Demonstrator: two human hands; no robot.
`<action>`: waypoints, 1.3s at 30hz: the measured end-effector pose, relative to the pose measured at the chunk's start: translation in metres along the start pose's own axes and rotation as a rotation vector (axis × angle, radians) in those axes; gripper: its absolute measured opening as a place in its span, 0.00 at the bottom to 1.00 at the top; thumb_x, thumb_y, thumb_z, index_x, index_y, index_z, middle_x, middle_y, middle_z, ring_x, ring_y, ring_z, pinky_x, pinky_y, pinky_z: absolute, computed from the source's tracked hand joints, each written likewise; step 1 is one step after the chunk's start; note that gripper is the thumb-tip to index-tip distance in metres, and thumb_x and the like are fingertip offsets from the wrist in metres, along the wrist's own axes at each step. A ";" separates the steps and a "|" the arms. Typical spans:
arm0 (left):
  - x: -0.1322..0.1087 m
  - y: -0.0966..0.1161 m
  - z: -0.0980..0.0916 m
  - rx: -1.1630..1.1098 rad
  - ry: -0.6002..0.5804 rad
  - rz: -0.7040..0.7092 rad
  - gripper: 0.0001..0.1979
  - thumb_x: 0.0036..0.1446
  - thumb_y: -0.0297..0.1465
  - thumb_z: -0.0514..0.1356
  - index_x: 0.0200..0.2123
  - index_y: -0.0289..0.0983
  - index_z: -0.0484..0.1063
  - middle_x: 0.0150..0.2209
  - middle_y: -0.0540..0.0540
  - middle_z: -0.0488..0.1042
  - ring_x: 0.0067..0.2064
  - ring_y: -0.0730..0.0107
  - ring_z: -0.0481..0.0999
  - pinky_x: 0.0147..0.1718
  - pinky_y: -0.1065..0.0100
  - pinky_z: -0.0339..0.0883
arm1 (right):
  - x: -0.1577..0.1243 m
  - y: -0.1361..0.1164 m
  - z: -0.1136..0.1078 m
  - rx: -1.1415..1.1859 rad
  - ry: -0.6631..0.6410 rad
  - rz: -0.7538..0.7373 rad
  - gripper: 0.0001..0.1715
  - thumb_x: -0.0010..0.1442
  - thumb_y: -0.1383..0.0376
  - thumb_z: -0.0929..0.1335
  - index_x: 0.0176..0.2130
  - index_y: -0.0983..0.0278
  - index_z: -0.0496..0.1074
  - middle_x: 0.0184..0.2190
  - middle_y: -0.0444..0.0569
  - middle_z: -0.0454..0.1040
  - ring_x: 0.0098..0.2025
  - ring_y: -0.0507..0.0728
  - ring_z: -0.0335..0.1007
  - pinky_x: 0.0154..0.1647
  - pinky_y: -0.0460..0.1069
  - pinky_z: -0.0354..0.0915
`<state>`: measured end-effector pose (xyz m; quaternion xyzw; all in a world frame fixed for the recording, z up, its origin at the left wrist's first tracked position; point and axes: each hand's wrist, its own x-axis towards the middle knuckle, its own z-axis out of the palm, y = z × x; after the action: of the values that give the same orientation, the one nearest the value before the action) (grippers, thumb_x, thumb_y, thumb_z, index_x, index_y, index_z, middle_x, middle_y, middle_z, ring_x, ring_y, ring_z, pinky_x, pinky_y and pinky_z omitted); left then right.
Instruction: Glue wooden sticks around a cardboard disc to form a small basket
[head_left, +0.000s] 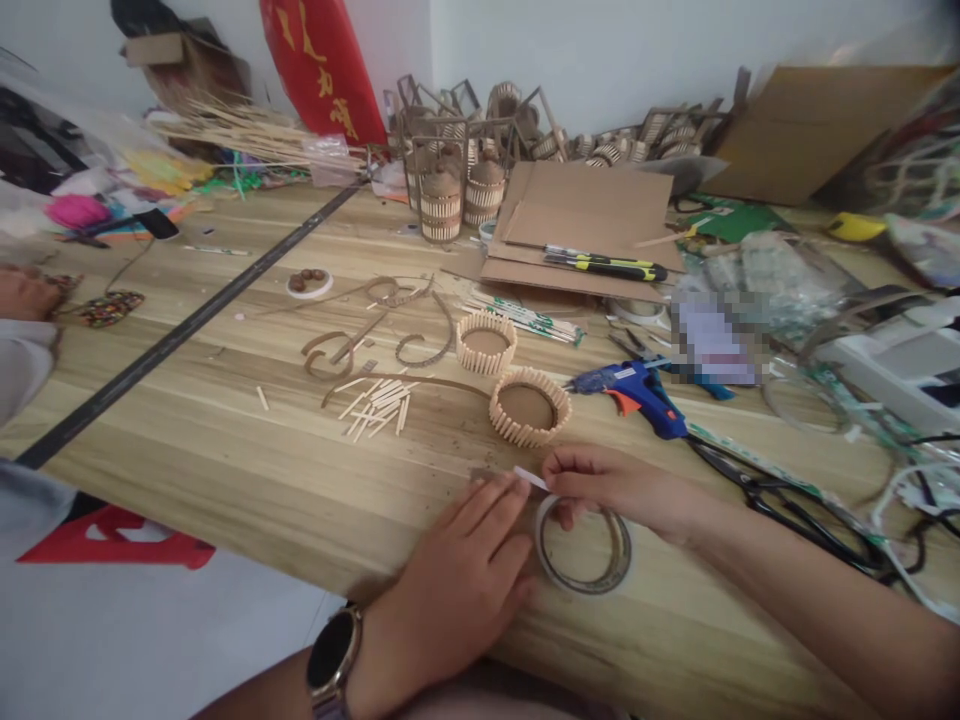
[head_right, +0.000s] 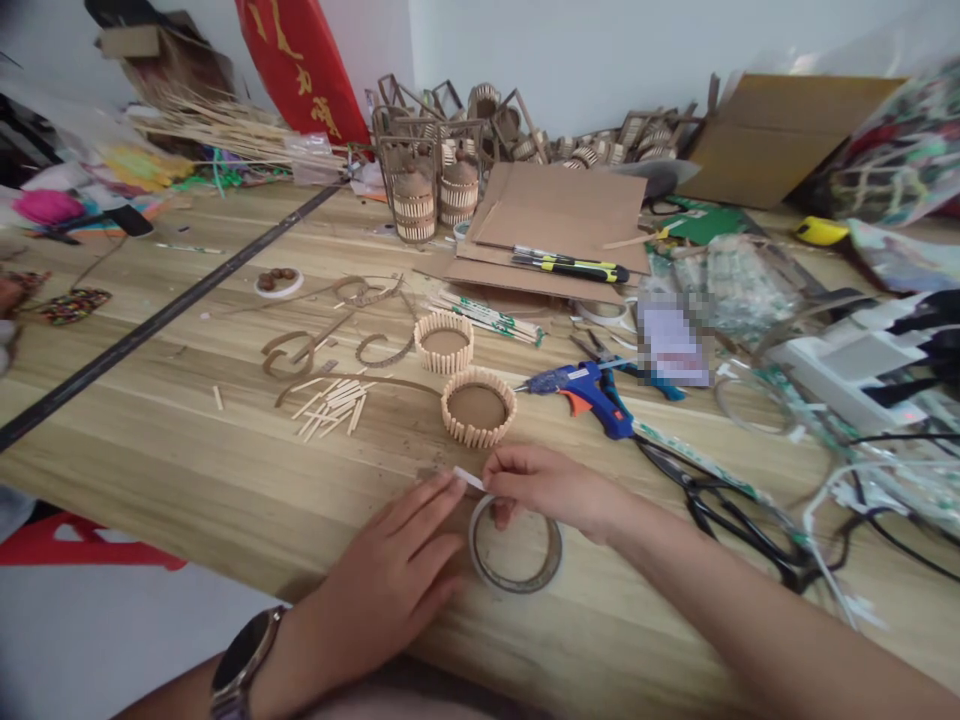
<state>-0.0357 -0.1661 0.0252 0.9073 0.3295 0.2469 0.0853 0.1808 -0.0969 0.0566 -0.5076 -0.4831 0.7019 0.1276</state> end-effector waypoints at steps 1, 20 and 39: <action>0.000 0.000 0.000 0.026 -0.005 0.000 0.10 0.66 0.32 0.54 0.37 0.33 0.72 0.50 0.35 0.76 0.53 0.54 0.74 0.51 0.56 0.72 | 0.000 0.001 -0.001 -0.007 -0.005 0.000 0.18 0.49 0.52 0.73 0.29 0.62 0.67 0.24 0.40 0.70 0.27 0.52 0.69 0.34 0.49 0.63; -0.019 0.000 0.017 0.256 -0.054 -0.051 0.15 0.66 0.36 0.55 0.49 0.32 0.71 0.55 0.39 0.75 0.57 0.51 0.72 0.52 0.56 0.70 | 0.017 -0.002 0.016 -0.431 0.009 -0.029 0.08 0.60 0.61 0.64 0.30 0.62 0.65 0.19 0.39 0.66 0.22 0.51 0.61 0.25 0.46 0.57; -0.026 -0.002 0.016 0.246 0.058 -0.065 0.15 0.68 0.34 0.51 0.48 0.32 0.73 0.51 0.41 0.76 0.55 0.55 0.73 0.51 0.58 0.68 | 0.030 -0.011 0.022 -0.739 0.034 0.013 0.10 0.60 0.66 0.64 0.26 0.62 0.67 0.18 0.42 0.71 0.22 0.52 0.66 0.24 0.45 0.56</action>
<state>-0.0458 -0.1812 0.0006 0.8922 0.3888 0.2280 -0.0282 0.1455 -0.0834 0.0483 -0.5340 -0.6986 0.4723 -0.0607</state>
